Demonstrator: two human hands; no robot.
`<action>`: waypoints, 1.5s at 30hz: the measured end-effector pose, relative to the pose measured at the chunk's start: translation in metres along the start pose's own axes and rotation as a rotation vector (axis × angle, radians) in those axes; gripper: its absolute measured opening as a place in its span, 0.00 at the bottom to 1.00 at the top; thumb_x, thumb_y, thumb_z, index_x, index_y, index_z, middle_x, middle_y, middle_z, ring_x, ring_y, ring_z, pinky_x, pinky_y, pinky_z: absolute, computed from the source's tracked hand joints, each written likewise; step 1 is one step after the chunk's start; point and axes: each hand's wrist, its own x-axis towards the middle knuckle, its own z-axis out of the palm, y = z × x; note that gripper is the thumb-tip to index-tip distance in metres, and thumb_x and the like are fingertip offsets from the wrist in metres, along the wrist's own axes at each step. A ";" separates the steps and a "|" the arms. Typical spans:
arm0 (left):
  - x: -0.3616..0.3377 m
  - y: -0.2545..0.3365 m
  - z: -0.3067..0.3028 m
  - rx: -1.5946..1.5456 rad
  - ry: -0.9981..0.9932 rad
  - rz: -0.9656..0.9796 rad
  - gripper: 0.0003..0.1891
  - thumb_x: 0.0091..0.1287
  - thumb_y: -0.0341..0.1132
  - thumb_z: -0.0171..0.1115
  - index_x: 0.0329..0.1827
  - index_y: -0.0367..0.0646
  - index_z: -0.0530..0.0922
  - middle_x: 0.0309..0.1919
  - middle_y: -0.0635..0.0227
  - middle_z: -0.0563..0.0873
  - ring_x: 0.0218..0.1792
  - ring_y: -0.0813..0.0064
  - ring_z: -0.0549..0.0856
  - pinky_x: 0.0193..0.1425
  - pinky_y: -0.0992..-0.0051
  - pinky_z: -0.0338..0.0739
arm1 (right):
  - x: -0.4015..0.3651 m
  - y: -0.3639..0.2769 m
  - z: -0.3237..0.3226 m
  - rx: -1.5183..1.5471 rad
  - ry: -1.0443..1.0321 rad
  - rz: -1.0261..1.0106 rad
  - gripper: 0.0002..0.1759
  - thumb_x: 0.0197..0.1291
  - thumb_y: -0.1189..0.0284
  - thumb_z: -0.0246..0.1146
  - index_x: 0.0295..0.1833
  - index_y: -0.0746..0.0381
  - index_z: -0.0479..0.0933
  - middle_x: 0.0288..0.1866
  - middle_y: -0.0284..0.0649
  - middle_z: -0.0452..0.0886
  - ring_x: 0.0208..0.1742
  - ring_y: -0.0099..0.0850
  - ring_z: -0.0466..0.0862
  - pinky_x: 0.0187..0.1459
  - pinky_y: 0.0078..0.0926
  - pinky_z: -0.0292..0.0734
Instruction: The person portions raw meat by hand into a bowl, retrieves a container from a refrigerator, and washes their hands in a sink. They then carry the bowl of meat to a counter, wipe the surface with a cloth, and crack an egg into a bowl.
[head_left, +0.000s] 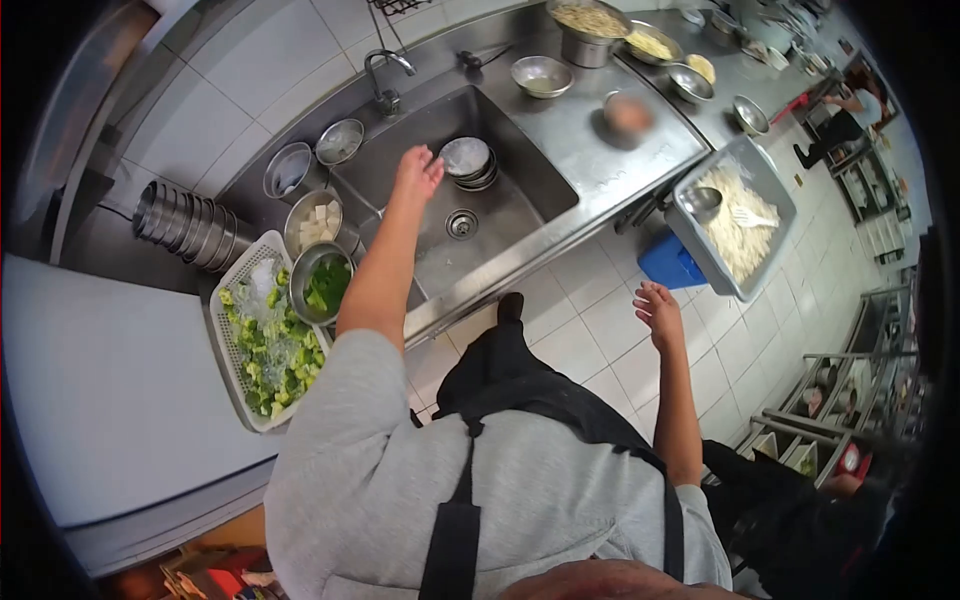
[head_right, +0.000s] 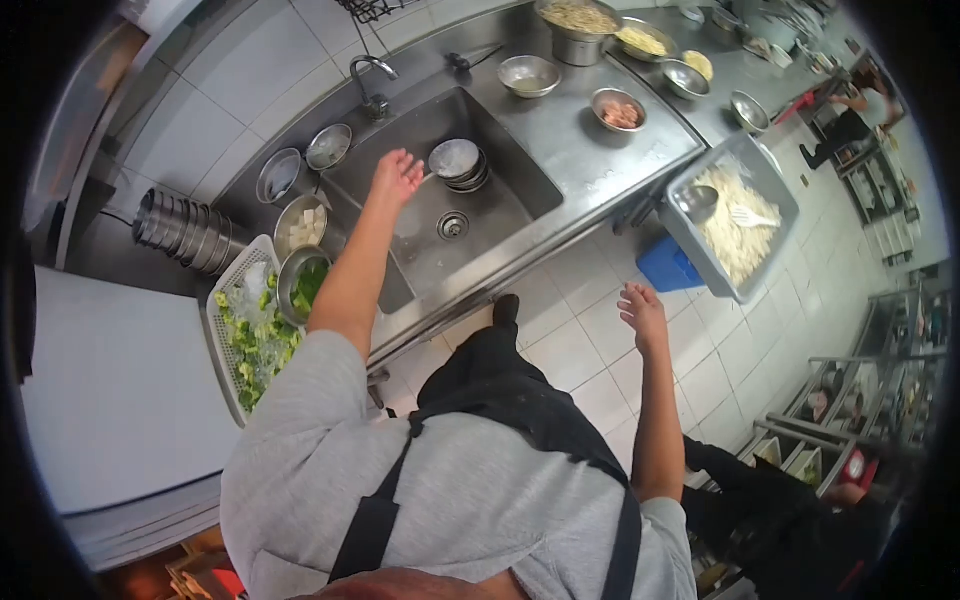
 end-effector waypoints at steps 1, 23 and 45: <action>0.026 0.017 0.007 0.060 0.057 0.091 0.21 0.69 0.37 0.64 0.63 0.45 0.71 0.58 0.65 0.83 0.50 0.60 0.86 0.48 0.63 0.81 | 0.004 -0.020 0.019 -0.027 -0.060 -0.034 0.19 0.71 0.56 0.65 0.60 0.56 0.78 0.54 0.35 0.84 0.51 0.28 0.84 0.51 0.29 0.78; 0.246 0.049 0.001 0.656 0.091 0.821 0.28 0.72 0.42 0.66 0.74 0.48 0.75 0.82 0.62 0.64 0.55 0.67 0.86 0.51 0.74 0.80 | 0.277 -0.234 0.454 0.166 -0.739 0.020 0.16 0.73 0.64 0.62 0.57 0.63 0.79 0.51 0.41 0.84 0.51 0.33 0.85 0.58 0.36 0.80; 0.174 0.037 0.087 -0.513 -0.272 -0.005 0.22 0.82 0.55 0.42 0.53 0.48 0.78 0.48 0.64 0.85 0.51 0.67 0.85 0.60 0.62 0.79 | 0.355 -0.178 0.570 -1.014 -0.198 -0.946 0.23 0.74 0.57 0.49 0.60 0.57 0.83 0.64 0.48 0.82 0.73 0.47 0.73 0.73 0.48 0.67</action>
